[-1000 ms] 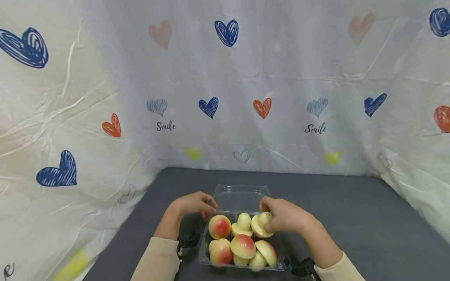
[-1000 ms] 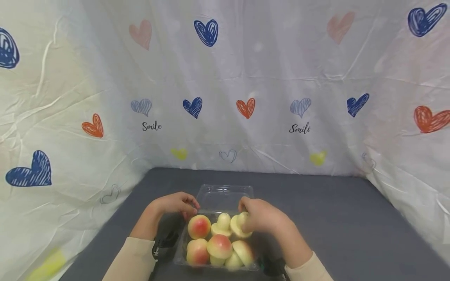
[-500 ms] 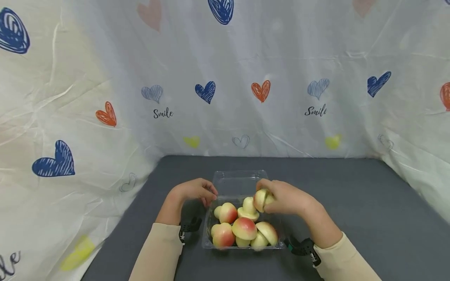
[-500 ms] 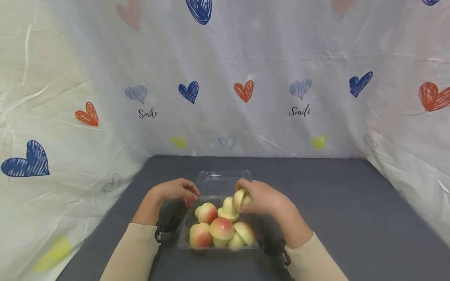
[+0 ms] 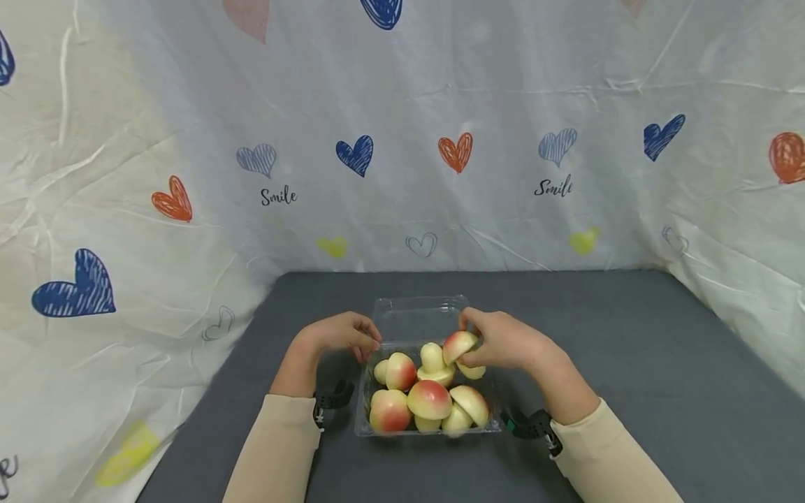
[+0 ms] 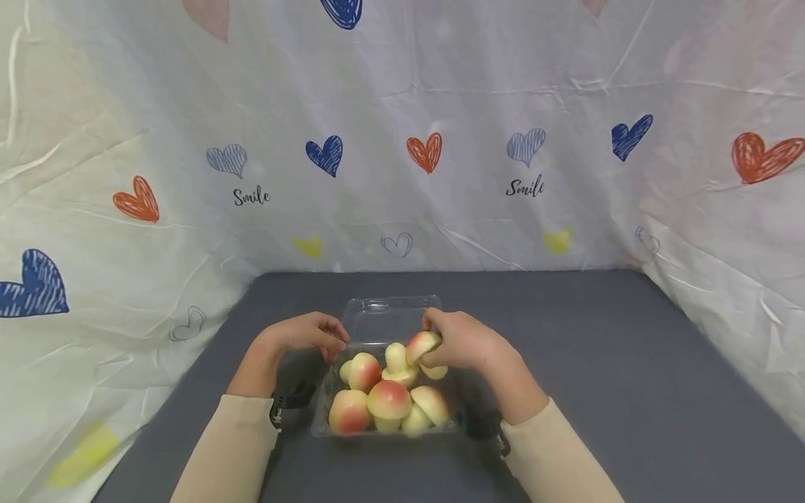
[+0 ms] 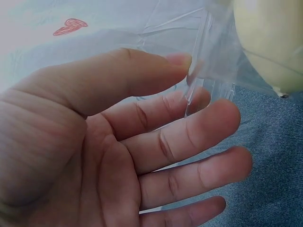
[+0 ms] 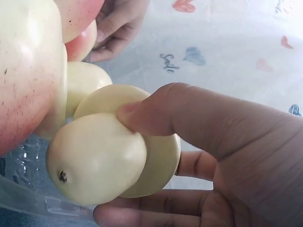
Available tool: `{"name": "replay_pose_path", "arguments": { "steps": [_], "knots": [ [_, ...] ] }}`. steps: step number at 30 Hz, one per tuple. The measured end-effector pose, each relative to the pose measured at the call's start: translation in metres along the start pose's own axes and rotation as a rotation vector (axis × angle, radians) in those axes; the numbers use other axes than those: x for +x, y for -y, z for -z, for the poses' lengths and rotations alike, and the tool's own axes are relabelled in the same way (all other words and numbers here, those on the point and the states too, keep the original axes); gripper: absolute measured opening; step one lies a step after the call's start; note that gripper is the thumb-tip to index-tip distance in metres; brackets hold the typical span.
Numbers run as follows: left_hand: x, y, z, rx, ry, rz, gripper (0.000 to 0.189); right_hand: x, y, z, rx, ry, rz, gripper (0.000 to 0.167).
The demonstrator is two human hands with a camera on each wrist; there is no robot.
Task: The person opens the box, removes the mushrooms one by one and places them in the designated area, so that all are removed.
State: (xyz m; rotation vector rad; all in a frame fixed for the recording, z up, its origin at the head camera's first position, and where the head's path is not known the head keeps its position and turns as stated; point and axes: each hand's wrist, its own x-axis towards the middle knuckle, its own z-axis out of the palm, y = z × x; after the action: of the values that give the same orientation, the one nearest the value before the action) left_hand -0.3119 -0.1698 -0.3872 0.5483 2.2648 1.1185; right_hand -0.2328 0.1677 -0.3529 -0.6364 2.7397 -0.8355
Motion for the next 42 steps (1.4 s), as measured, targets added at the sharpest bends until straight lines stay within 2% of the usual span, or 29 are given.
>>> {"name": "replay_pose_path", "arguments": {
  "steps": [8,11,15,26,33,42],
  "knots": [
    [-0.002,-0.006,-0.001,0.015,-0.013,0.035,0.030,-0.002,-0.009,0.010,-0.022,0.000,0.023,0.036],
    [-0.003,-0.008,-0.002,0.029,-0.009,0.065,0.032,-0.007,-0.012,0.016,-0.029,-0.008,-0.005,0.032],
    [-0.002,-0.010,-0.002,0.061,0.008,0.098,0.034,-0.015,-0.015,0.025,-0.028,-0.034,-0.036,0.033],
    [0.001,-0.010,-0.002,0.131,-0.040,0.073,0.031,-0.023,-0.025,0.043,-0.004,-0.030,-0.120,0.043],
    [0.003,-0.012,-0.004,0.131,-0.048,0.074,0.031,-0.015,-0.040,0.038,-0.016,-0.003,-0.155,0.044],
    [0.003,-0.008,-0.004,0.117,-0.047,0.076,0.031,-0.004,-0.053,0.026,-0.006,0.058,-0.250,0.046]
  ]
}}
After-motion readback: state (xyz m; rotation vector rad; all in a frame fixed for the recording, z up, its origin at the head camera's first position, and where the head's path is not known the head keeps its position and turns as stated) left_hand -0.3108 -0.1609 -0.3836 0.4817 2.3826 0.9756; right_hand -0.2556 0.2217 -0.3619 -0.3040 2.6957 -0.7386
